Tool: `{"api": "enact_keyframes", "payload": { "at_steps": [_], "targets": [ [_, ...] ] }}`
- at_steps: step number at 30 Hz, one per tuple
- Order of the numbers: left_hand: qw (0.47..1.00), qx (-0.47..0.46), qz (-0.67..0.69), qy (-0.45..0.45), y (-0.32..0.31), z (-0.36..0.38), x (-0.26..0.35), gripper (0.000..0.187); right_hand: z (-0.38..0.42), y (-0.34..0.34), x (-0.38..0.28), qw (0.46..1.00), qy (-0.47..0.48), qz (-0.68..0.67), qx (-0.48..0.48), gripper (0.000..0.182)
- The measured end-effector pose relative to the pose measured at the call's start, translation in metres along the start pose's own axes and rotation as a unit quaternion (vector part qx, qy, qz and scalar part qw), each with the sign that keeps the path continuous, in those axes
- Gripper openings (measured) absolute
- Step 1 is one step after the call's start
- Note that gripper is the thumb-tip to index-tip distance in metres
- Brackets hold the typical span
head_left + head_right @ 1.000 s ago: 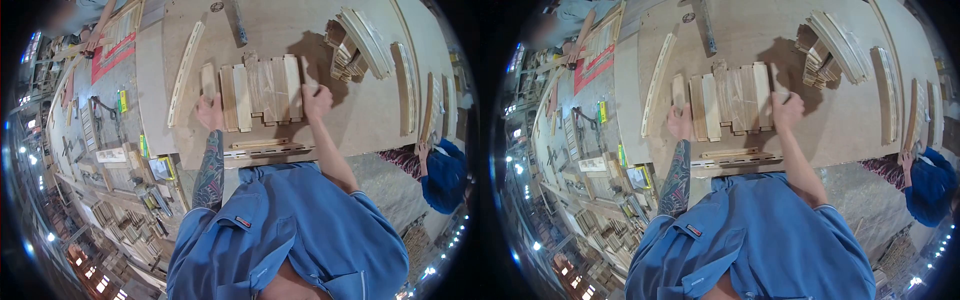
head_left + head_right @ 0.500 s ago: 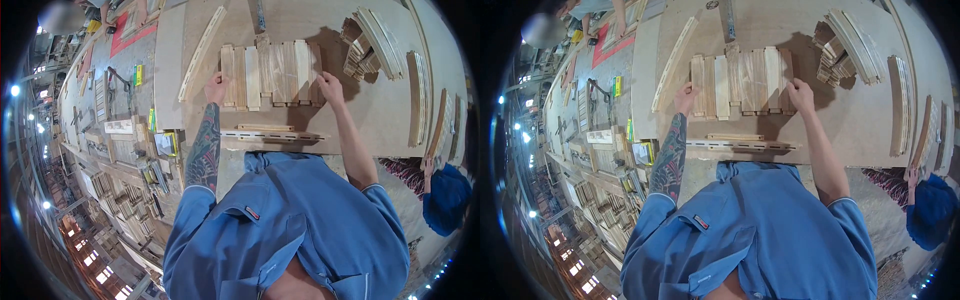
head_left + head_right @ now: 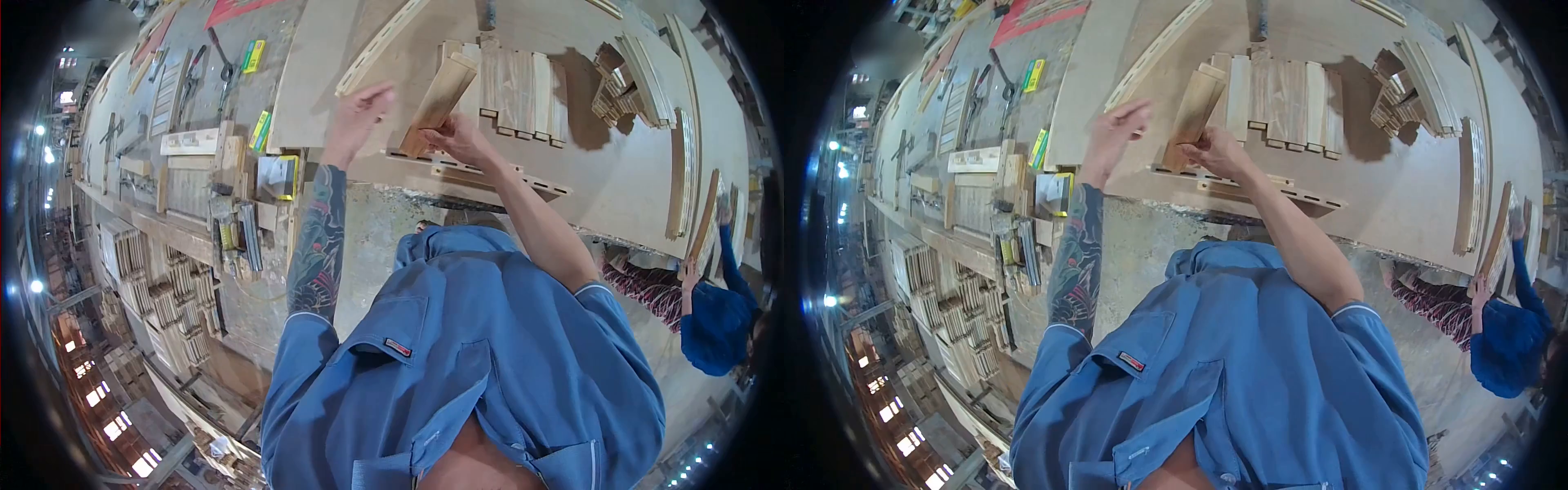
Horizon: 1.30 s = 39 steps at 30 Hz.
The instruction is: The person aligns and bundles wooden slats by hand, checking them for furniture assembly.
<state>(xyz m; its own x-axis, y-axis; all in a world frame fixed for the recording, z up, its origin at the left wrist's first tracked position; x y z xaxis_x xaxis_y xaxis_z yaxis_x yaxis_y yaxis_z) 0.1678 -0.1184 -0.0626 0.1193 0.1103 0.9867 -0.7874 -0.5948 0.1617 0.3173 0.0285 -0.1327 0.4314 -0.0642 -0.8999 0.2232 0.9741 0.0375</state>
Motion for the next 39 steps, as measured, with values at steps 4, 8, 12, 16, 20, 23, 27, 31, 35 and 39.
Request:
{"api": "enact_keyframes", "payload": {
  "at_steps": [4, 8, 12, 16, 20, 23, 27, 31, 35, 39],
  "targets": [
    [0.994, 0.083, -0.052, -0.049, 0.043, 0.017, 0.019, 0.032, 0.005, -0.029, -0.011, 0.994, 0.071, 0.078, 0.027, 0.027],
    [0.979, 0.058, -0.083, -0.178, 0.032, 0.015, 0.083, 0.032, 0.006, -0.045, -0.016, 0.984, 0.085, 0.137, 0.073, 0.023],
    [0.968, -0.015, -0.122, -0.22, -0.001, 0.003, 0.116, 0.035, -0.01, -0.06, 0.017, 0.966, 0.139, 0.185, 0.112, 0.02],
    [0.895, -0.08, -0.364, -0.244, -0.046, 0.004, 0.113, 0.032, 0.001, -0.069, 0.014, 0.929, 0.3, 0.074, 0.206, 0.021],
    [0.844, -0.09, -0.496, -0.186, -0.061, 0.014, 0.101, 0.034, -0.014, -0.072, 0.056, 0.936, 0.261, 0.178, 0.158, 0.026],
    [0.852, -0.086, -0.482, -0.185, -0.05, 0.016, 0.102, 0.033, 0.007, -0.053, 0.021, 0.926, 0.179, 0.304, 0.137, 0.026],
    [0.833, -0.074, -0.518, -0.177, -0.054, 0.01, 0.107, 0.034, 0.015, 0.016, 0.023, 0.879, -0.079, 0.232, 0.409, 0.04],
    [0.828, -0.093, -0.53, -0.159, -0.057, 0.013, 0.112, 0.036, -0.015, 0.014, 0.036, 0.797, -0.228, 0.287, 0.48, 0.049],
    [0.836, -0.078, -0.512, -0.18, -0.055, 0.02, 0.111, 0.037, -0.028, 0.016, 0.038, 0.804, -0.245, 0.211, 0.498, 0.042],
    [0.835, -0.049, -0.494, -0.238, -0.047, 0.016, 0.114, 0.038, -0.022, 0.047, 0.043, 0.941, -0.12, -0.21, 0.237, 0.044]
  ]
}}
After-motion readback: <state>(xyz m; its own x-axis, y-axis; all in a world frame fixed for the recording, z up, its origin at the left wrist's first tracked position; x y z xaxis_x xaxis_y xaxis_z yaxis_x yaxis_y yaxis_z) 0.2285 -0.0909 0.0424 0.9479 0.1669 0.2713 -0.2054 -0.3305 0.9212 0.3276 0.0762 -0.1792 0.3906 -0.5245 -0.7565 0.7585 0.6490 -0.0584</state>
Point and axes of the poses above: each hand's wrist, its own z-axis away from the middle knuckle, its own y-axis out of the back of the hand, x = y × z, the point moved 2 cm from there along -z, towards the middle knuckle, and after that the axes turned 10 degrees about -y, right-handed, at the moved point
